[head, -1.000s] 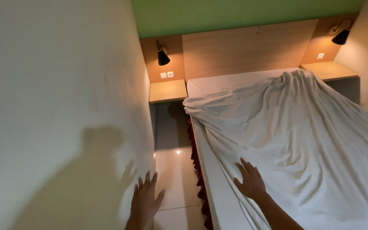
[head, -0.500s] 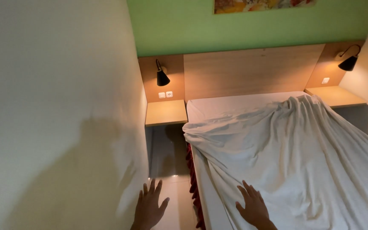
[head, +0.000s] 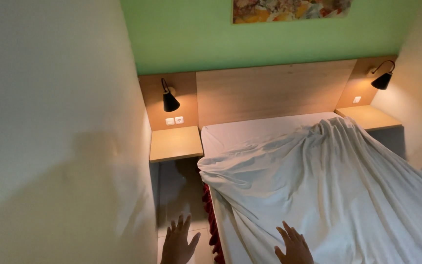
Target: The person spreads a white sheet over a mattress, smoothing it out and tucking the edges under. They then gather the sheet into a bundle and fold it neatly on the bed.
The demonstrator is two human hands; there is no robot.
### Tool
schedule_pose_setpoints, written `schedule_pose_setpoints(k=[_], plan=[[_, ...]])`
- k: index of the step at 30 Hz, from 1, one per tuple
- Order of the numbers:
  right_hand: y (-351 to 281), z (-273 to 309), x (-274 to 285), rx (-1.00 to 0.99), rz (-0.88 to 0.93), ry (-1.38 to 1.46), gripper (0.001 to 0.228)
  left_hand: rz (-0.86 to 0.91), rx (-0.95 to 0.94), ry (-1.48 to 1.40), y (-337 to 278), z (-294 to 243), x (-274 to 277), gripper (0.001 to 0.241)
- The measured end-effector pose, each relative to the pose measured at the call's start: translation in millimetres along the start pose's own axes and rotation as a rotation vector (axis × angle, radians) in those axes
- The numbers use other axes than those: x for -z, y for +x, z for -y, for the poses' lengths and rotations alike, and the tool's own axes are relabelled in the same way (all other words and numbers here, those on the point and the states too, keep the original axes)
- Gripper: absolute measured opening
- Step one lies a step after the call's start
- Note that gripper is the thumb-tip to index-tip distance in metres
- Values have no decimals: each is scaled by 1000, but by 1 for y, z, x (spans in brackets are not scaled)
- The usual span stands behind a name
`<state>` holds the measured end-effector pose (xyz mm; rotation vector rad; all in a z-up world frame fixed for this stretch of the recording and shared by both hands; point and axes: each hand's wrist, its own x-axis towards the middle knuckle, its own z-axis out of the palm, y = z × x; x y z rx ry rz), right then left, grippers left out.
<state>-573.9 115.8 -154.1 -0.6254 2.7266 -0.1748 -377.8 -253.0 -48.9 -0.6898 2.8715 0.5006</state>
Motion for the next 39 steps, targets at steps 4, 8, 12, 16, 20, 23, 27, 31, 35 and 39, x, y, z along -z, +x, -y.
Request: schedule_pose_setpoints(k=[4,8,12,16,20,23,27,31,35,39], plan=[[14,15,12,-53,-60,34,71,46,-27,-22,44,5,8,81],[41,28,5,-69,-125,75,70,62,-46,-62,95,15,6,81],[62,44,-1,-95,-140,86,69,60,-94,-68,151,29,-12,79],[90,53,-18,-109,-81,96,69,79,-129,-51,193,35,-26,78],[123,60,-21,-99,-69,97,69,104,-157,-16,233,32,-27,78],[153,57,-27,-79,-65,88,70,113,-154,9,258,28,-32,78],[210,57,-47,-7,-126,162,70,136,-139,79,303,29,-32,78],[231,54,-63,41,-125,191,70,198,-95,84,323,19,-53,79],[256,68,-64,44,-73,209,71,200,-84,71,336,13,-60,78],[268,75,-74,33,-26,198,72,231,-108,58,344,10,-89,75]])
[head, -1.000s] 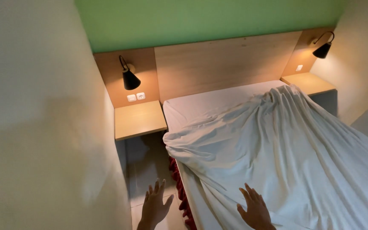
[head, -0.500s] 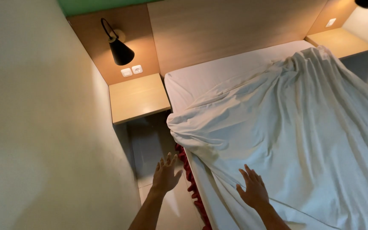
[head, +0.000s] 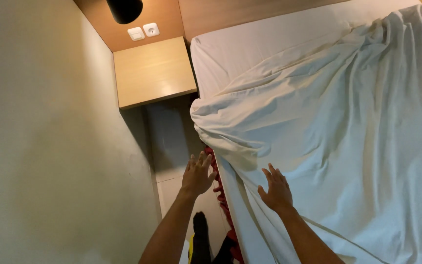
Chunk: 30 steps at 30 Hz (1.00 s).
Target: The person spreads a white sheet over a mattress, smoothing it out and tucking the edges under. They then gather the sheet into a bundle and fold it neatly on the bed.
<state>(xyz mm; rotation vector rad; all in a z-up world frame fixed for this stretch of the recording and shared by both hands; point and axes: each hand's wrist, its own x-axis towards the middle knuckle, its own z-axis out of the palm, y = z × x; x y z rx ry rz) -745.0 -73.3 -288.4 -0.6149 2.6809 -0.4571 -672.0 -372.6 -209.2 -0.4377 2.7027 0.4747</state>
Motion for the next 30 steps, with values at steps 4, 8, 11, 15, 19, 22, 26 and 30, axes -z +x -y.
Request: schedule_pose_setpoints(k=[4,8,11,15,19,22,26,30], plan=[[16,7,-10,-20,20,1,75,9,-44,28,24,-3,-20,77],[41,17,-24,-57,62,-55,81,39,-103,95,59,-2,-31,79],[51,30,-28,-72,82,-92,87,48,-159,116,78,-2,-45,78],[70,49,-36,-106,83,-136,94,72,-237,119,99,-7,-47,77],[77,40,-63,-136,51,-168,76,74,-322,92,107,-5,-54,76],[80,34,-60,-144,-44,-151,47,-45,-478,50,106,-6,-58,74],[90,14,-30,-161,-318,0,39,-196,-731,19,109,-21,-54,68],[111,-25,12,-174,-572,38,37,-306,-803,-8,134,-42,-54,67]])
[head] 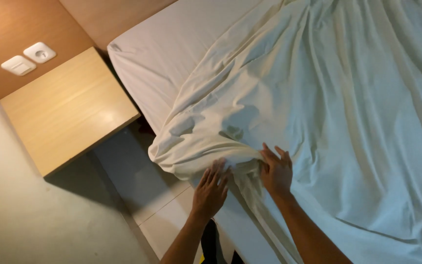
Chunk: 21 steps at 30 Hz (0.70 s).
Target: The person spreads a white sheet over a mattress, smoothing it out and tucking the edges under. They then gather the sheet into a bundle and fold it neatly on the bed.
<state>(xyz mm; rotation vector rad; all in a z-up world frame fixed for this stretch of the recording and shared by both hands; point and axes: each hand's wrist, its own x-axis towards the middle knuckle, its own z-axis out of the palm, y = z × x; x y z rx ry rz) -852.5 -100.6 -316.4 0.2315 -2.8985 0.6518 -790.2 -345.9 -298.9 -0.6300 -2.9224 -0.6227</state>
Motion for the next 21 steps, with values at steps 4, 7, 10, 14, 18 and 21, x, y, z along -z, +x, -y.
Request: schedule_pose_setpoints(k=[4,7,10,14,18,21], plan=[[32,-20,24,-94,-83,-10,38,-45,6,17,50,11,-2,69],[30,-37,20,-191,-87,-12,44,-36,4,78,83,26,-7,74],[14,-40,8,-232,-81,-40,42,-20,-24,120,109,45,-10,81],[-3,2,8,-95,9,-70,59,-14,-10,95,146,65,8,81],[-1,27,7,-29,196,16,84,-72,32,117,184,85,6,79],[23,21,5,-99,327,-15,90,-128,59,259,213,92,9,77]])
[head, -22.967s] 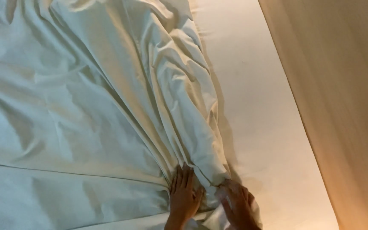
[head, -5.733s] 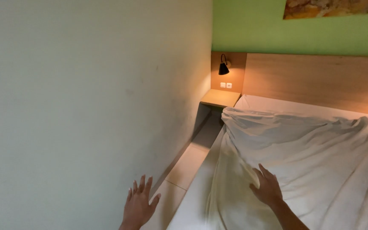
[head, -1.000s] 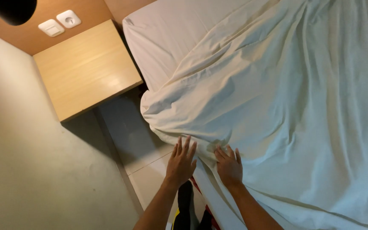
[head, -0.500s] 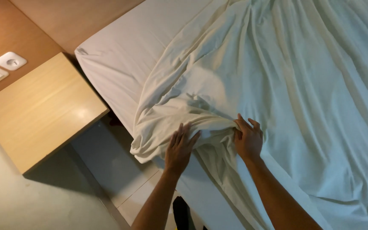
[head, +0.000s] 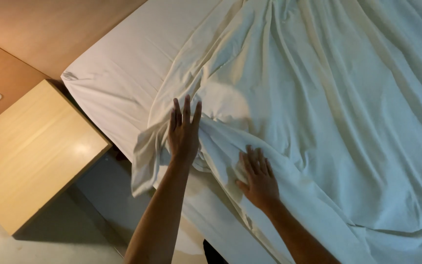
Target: The person spreads a white sheet over a mattress, smoothing it out and tucking the edges under. They then gather the sheet into a bundle and fold it neatly on the bed.
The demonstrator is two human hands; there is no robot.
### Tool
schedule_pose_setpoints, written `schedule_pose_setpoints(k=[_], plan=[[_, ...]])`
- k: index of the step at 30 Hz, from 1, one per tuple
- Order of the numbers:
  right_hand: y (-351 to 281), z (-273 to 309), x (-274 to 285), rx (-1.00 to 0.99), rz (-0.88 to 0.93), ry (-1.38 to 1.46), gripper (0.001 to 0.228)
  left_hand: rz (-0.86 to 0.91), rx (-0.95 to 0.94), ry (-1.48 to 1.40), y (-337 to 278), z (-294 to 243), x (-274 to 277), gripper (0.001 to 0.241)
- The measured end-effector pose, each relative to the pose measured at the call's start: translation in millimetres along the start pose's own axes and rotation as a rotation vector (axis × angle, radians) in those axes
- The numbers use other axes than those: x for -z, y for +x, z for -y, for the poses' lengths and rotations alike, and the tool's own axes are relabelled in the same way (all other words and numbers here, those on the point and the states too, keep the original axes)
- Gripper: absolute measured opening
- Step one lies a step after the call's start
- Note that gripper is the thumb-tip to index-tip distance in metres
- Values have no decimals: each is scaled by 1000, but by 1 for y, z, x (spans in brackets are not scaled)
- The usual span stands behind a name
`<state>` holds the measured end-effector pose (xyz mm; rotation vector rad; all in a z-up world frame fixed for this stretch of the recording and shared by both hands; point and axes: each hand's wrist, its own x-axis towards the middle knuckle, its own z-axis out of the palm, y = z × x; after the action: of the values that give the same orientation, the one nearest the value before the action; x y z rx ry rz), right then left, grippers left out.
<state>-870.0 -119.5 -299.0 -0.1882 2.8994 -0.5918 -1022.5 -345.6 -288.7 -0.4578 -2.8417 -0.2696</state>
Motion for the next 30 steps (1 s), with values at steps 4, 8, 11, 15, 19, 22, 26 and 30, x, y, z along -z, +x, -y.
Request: schedule_pose_setpoints(k=[4,8,11,15,19,22,26,30], plan=[[19,-48,-10,-82,81,-194,79,16,49,37,0,-8,-12,71],[24,-73,-14,-114,60,-326,61,20,84,-124,-34,-17,-2,52],[22,-61,-18,-71,7,-247,60,73,107,-191,-82,-19,12,54],[26,14,8,51,39,-85,89,158,229,-239,-142,-15,7,66],[34,26,-4,40,275,-177,111,180,270,-282,-181,-20,5,69],[45,-9,-17,51,312,-374,114,249,290,-302,-202,-33,1,66],[59,-53,11,21,193,-299,117,330,286,-356,-225,-61,-1,67],[63,-81,24,-78,-27,-132,115,341,320,-431,-232,-86,-1,67]])
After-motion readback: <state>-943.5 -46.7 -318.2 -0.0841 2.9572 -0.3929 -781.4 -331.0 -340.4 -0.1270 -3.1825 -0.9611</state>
